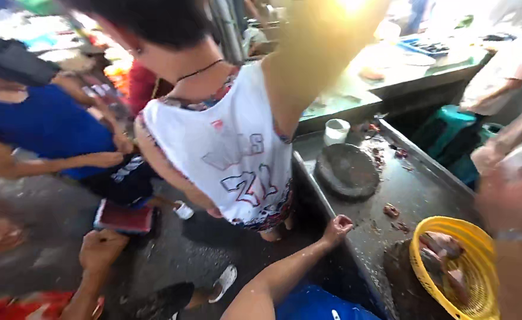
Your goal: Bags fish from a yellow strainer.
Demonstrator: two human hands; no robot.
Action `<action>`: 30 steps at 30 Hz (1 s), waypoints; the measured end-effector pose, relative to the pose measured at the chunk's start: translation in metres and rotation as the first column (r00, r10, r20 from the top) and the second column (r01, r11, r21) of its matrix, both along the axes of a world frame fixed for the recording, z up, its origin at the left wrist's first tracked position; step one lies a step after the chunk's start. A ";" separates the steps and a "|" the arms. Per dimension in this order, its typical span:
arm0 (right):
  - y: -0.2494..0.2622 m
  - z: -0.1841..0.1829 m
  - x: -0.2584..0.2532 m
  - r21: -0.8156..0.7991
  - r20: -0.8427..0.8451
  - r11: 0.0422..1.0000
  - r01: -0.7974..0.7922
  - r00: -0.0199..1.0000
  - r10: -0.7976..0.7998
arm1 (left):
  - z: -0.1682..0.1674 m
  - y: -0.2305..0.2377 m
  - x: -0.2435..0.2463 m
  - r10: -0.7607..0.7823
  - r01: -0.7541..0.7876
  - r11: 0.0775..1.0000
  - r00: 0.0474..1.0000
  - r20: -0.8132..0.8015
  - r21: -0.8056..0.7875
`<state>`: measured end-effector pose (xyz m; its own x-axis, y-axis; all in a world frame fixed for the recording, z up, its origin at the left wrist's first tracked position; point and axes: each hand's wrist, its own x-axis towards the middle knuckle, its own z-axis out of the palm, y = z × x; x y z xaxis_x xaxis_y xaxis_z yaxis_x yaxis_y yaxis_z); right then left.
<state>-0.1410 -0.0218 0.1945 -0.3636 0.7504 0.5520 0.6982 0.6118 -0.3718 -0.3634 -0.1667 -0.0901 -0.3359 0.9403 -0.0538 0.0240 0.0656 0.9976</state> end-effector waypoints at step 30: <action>-0.105 -0.189 0.017 -0.867 -0.186 0.467 -0.174 0.982 0.021 | 0.080 -0.032 0.041 -0.183 0.218 0.973 0.558 0.809 0.069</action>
